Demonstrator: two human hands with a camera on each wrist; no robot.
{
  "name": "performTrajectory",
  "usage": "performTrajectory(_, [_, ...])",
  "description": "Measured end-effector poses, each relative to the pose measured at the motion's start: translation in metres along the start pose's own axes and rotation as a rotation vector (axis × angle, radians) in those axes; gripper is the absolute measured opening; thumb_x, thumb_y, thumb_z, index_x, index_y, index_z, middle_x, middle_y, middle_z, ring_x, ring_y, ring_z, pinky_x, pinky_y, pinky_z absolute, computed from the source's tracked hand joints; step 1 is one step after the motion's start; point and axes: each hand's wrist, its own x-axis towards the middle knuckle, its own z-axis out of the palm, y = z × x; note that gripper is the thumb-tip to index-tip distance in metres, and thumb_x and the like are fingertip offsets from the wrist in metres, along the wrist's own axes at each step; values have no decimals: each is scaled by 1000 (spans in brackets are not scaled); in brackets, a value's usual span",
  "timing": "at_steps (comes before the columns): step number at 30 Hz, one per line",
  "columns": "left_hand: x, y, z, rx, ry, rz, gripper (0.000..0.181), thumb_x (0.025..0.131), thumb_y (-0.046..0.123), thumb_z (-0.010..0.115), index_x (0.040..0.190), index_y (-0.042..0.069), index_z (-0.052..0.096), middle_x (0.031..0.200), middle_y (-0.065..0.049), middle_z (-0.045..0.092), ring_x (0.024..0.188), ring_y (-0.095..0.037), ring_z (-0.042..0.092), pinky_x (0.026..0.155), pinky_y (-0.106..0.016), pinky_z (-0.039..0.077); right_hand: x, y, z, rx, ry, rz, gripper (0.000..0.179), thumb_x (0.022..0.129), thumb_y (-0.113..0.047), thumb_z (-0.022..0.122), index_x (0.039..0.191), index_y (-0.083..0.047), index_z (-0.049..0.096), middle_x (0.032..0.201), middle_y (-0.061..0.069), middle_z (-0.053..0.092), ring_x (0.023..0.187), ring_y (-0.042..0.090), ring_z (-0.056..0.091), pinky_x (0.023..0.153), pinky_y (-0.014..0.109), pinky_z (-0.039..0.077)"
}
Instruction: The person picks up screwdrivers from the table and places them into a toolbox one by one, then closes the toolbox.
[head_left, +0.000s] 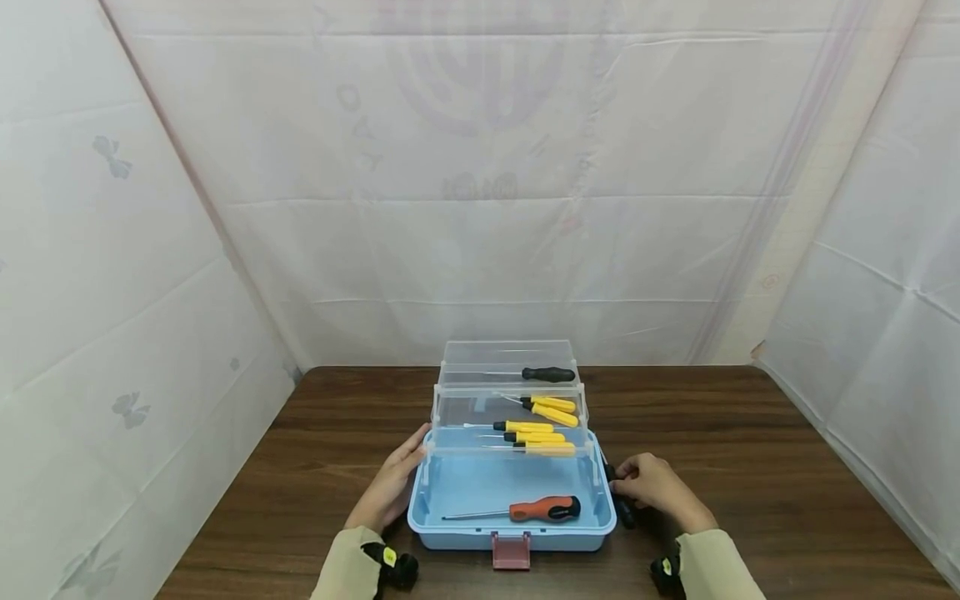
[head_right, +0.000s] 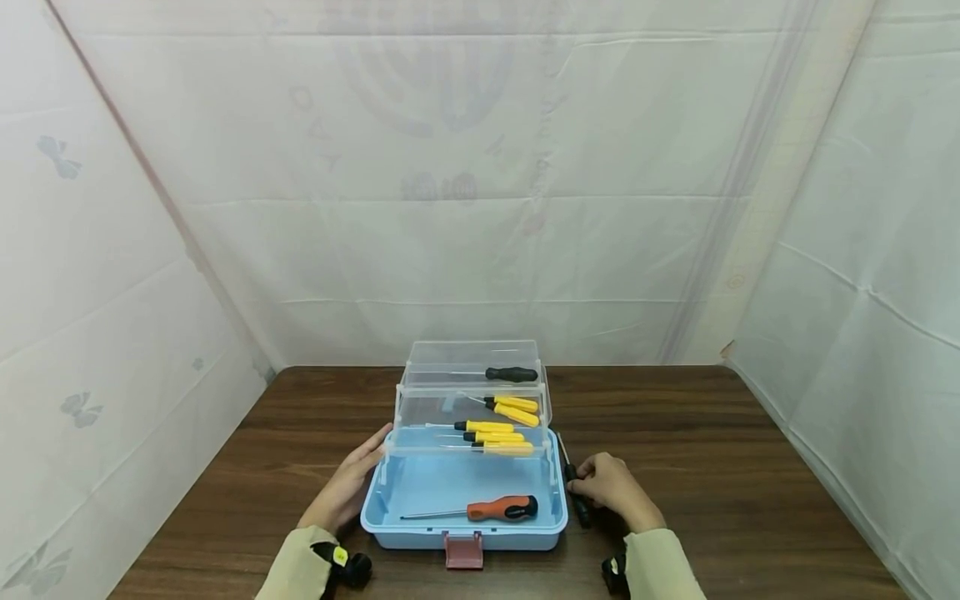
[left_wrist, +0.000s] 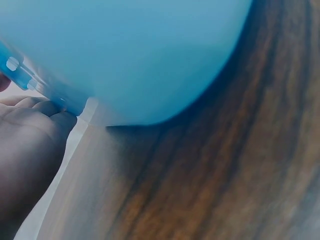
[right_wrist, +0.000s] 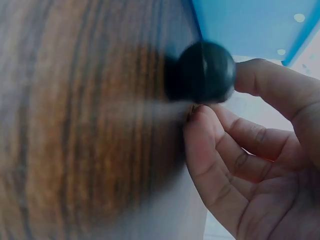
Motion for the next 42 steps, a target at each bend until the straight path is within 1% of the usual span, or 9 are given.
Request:
performTrajectory(6, [1, 0, 0, -12, -9, 15, 66, 100, 31, 48, 154, 11, 17, 161, -17, 9, 148, -38, 9, 116, -57, 14, 0, -2, 0, -12, 15, -2, 28, 83, -12, 70, 102, 8, 65, 85, 10, 64, 71, 16, 61, 63, 34, 58])
performTrajectory(10, [0, 1, 0, -9, -12, 14, 65, 100, 31, 47, 155, 11, 17, 161, -17, 9, 148, -38, 8, 116, -57, 14, 0, -3, 1, -43, 31, -8, 26, 81, -11, 71, 99, 6, 66, 81, 8, 62, 65, 16, 57, 57, 30, 53])
performTrajectory(13, [-1, 0, 1, -2, -11, 10, 65, 100, 32, 47, 155, 12, 17, 161, -18, 9, 148, -39, 8, 116, -58, 14, 0, -3, 1, -63, 38, -7, 26, 80, -12, 72, 98, 6, 65, 80, 8, 62, 63, 16, 55, 56, 29, 50])
performTrajectory(19, [-2, 0, 1, 2, -12, 6, 66, 100, 33, 47, 155, 12, 17, 161, -18, 9, 148, -40, 8, 116, -58, 14, -1, -3, 3, -67, 32, 5, 26, 81, -12, 72, 98, 6, 66, 79, 8, 61, 63, 16, 55, 55, 29, 50])
performTrajectory(23, [-2, 0, 2, 2, -13, 9, 66, 100, 33, 47, 155, 11, 17, 161, -18, 9, 148, -39, 8, 116, -58, 14, -1, -2, 4, -63, 40, -4, 25, 81, -12, 71, 97, 6, 66, 77, 7, 60, 61, 16, 54, 53, 28, 48])
performTrajectory(35, [-1, 0, 1, 15, -11, 15, 62, 101, 30, 44, 155, 12, 17, 161, -18, 7, 148, -40, 7, 115, -57, 14, 0, 2, 1, -52, 59, -59, 25, 81, -13, 71, 97, 6, 67, 76, 6, 60, 63, 15, 55, 55, 29, 49])
performTrajectory(42, [-2, 0, 1, 17, -8, 18, 64, 101, 31, 45, 154, 11, 17, 161, -18, 8, 148, -39, 8, 116, -57, 13, -2, 2, -1, -48, 49, -51, 28, 82, -15, 70, 99, 6, 67, 80, 7, 62, 63, 15, 56, 56, 30, 51])
